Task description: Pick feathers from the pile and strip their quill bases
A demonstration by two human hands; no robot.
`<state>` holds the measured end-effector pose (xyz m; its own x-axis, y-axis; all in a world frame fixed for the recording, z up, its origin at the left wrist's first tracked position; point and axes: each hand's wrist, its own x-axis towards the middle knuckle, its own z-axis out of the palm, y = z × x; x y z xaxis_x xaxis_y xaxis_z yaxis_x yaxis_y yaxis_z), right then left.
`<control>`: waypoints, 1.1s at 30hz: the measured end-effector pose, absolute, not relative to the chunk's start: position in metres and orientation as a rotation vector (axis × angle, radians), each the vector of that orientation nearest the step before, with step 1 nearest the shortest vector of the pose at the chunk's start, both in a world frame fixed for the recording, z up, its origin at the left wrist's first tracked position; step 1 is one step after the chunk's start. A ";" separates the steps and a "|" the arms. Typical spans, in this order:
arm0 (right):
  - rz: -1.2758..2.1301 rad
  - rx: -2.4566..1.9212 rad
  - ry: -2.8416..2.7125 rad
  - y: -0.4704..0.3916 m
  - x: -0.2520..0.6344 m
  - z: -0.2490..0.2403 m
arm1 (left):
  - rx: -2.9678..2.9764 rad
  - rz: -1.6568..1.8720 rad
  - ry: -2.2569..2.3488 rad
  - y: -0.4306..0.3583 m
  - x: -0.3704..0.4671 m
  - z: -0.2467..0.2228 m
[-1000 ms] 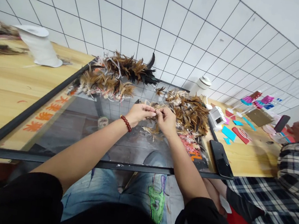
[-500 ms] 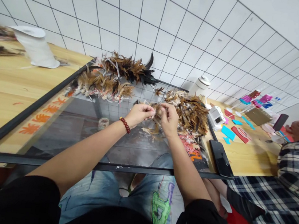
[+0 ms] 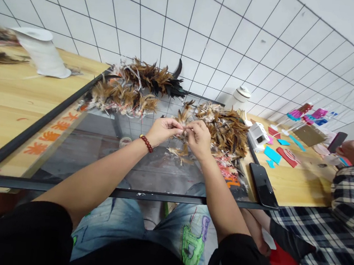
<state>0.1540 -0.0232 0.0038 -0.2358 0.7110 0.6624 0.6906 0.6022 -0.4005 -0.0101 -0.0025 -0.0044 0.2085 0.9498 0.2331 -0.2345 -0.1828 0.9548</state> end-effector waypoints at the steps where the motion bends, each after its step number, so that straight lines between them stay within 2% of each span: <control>1: 0.032 -1.121 -1.927 -0.023 0.154 0.003 | 1.306 1.286 0.766 -0.002 -0.010 -0.005; 11: -0.017 -1.113 -2.039 -0.023 0.153 0.004 | 1.453 1.234 0.899 -0.008 -0.007 0.000; 19: -0.009 -1.179 -1.921 -0.022 0.154 0.005 | 1.418 1.206 0.872 -0.007 -0.006 0.000; 27: -0.033 -1.222 -2.108 -0.023 0.151 0.003 | 1.493 1.219 0.848 -0.009 -0.005 0.000; 33: -0.088 -1.331 -2.026 -0.025 0.147 0.000 | 1.319 1.136 0.814 -0.012 -0.004 0.004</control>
